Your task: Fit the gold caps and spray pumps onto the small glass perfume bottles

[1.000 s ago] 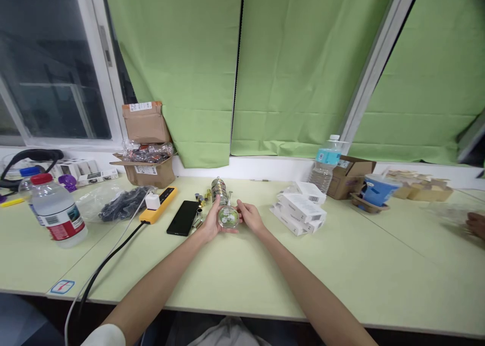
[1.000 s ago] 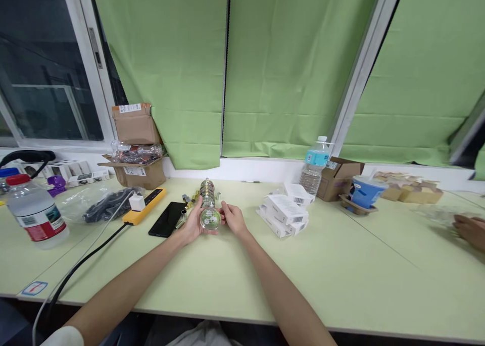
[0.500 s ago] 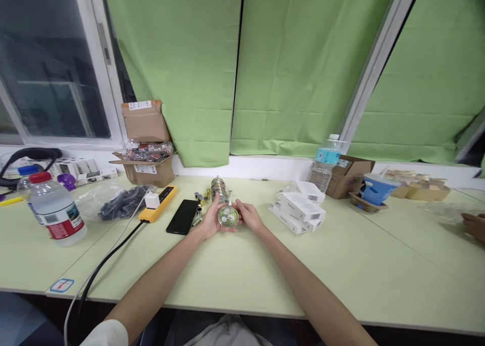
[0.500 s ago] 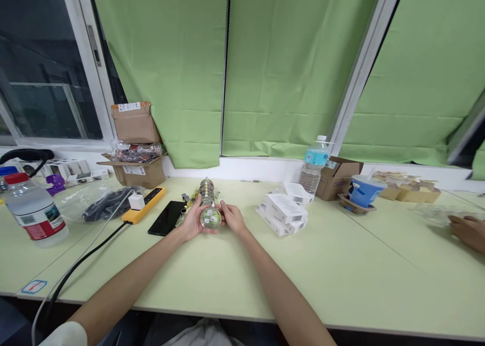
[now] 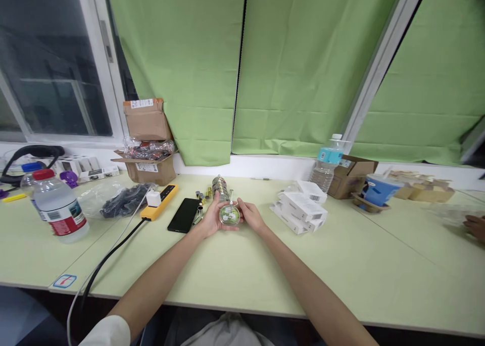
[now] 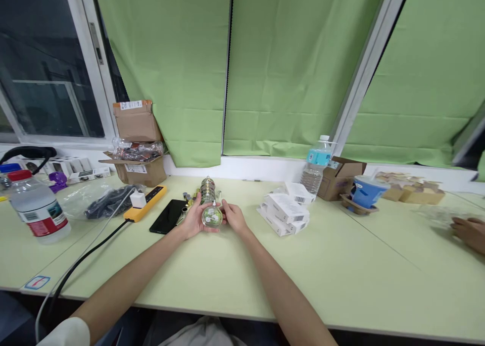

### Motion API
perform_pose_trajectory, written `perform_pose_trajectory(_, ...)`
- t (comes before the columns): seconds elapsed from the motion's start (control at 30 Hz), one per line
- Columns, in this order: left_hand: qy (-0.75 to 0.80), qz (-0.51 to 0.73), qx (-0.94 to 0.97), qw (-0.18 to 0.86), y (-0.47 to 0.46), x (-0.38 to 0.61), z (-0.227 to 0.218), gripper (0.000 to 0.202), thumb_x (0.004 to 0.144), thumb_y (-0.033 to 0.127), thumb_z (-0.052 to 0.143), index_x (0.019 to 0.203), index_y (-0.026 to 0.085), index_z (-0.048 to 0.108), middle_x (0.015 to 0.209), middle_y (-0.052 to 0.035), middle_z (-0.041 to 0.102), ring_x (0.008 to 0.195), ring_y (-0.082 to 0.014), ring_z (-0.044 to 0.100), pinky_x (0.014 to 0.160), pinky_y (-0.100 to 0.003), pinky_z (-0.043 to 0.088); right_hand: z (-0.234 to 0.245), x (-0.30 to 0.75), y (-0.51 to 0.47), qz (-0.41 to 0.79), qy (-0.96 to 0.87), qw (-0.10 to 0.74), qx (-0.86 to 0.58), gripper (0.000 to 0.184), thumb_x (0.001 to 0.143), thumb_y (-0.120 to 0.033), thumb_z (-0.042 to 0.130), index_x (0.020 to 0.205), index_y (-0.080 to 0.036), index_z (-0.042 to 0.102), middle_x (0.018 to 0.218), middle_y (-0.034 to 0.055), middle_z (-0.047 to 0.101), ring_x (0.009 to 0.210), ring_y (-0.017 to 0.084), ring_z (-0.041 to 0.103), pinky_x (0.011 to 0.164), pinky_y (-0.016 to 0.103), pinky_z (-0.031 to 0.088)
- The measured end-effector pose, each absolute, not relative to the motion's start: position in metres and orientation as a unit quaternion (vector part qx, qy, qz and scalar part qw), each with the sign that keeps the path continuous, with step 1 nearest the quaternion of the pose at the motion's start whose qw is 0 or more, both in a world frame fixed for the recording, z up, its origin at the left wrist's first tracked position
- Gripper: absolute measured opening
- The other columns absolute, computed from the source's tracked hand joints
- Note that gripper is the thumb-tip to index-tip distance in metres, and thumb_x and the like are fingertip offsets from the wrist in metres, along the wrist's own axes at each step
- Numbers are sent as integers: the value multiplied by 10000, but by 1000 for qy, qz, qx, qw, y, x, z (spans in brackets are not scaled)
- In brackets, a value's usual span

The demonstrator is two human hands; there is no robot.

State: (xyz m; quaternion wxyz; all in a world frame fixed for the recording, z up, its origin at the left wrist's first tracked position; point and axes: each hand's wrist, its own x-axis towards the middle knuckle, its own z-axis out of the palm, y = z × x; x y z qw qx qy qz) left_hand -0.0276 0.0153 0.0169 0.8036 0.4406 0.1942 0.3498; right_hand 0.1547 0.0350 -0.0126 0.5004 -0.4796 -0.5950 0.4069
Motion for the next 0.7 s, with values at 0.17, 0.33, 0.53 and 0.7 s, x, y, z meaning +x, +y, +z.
perform_pose_trajectory(0.17, 192, 350, 449, 800, 13, -27, 17, 718, 832, 699, 449, 1289, 151, 530, 1172, -187, 650, 1001, -342, 671, 788, -507, 565, -14, 155, 36, 410, -594, 502, -476, 619, 738, -752, 515, 693, -142, 608, 510, -28, 465, 440, 115, 429, 450, 251, 379)
perform_pose_trajectory(0.33, 195, 358, 482, 775, 10, -25, 17, 515, 843, 447, 613, 1268, 163, 546, 1146, -176, 665, 991, -316, 678, 784, -458, 576, -14, 156, 36, 409, -602, 493, -476, 589, 756, -734, 505, 671, -155, 575, 507, -31, 452, 449, 116, 426, 442, 246, 368)
perform_pose_trajectory(0.53, 194, 366, 486, 770, 8, -25, 18, 449, 823, 377, 635, 1209, 158, 570, 1115, -168, 679, 973, -321, 683, 761, -453, 581, -13, 155, 34, 423, -595, 496, -470, 593, 726, -754, 527, 666, -164, 555, 496, -47, 413, 446, 111, 398, 435, 247, 361)
perform_pose_trajectory(0.7, 207, 370, 473, 772, 9, -24, 17, 445, 823, 364, 624, 1211, 156, 565, 1093, -155, 696, 962, -308, 689, 751, -426, 584, -9, 153, 31, 404, -600, 493, -483, 616, 725, -777, 506, 642, -168, 547, 500, -30, 445, 459, 120, 422, 472, 257, 392)
